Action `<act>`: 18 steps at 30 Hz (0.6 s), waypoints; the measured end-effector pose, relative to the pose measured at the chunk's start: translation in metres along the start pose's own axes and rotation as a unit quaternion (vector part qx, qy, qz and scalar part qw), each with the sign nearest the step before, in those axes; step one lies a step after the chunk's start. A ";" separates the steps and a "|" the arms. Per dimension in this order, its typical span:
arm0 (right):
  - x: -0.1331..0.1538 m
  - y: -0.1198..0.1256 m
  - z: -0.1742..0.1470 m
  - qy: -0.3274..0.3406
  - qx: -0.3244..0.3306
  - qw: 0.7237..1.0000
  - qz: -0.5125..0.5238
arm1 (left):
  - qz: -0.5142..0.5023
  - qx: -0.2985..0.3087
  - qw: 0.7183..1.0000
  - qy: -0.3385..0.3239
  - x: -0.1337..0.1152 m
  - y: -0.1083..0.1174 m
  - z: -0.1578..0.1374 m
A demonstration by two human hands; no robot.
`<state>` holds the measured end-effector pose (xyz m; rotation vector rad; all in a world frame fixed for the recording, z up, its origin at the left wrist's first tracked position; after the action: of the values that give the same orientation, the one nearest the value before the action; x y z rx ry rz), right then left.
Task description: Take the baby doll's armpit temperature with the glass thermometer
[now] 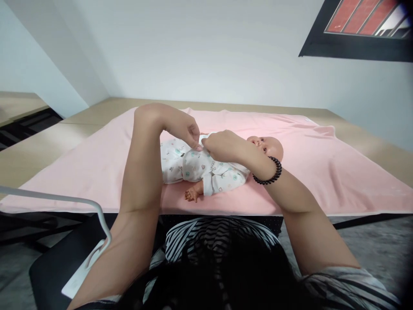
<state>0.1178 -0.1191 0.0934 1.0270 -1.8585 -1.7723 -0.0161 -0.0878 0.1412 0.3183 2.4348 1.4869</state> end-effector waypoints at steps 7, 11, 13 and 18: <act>-0.025 -0.005 0.016 -0.001 -0.041 0.997 0.060 | 0.011 -0.001 1.000 0.009 0.007 -0.001 0.018; -0.044 -0.008 0.013 0.019 -0.013 0.993 0.120 | 0.003 0.005 0.999 0.034 0.014 -0.001 0.024; -0.054 -0.011 0.010 0.034 0.029 0.989 0.139 | -0.004 0.010 0.999 0.040 0.014 0.000 0.023; -0.081 -0.013 0.004 0.052 0.066 0.979 0.184 | -0.012 0.016 0.999 0.047 0.013 0.001 0.020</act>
<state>0.1717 -0.0579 0.0978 0.7427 -1.9704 -1.3730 -0.0215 -0.0665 0.1319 0.2301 2.5282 1.4863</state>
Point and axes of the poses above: each hand's wrist, its own z-axis towards the middle knuckle, its own y-axis out of the back of the hand, x = y × z, the point moved 5 cm from there along z, towards the middle knuckle, and after that the axes turned 3 degrees about -z, right-handed, at the moved point
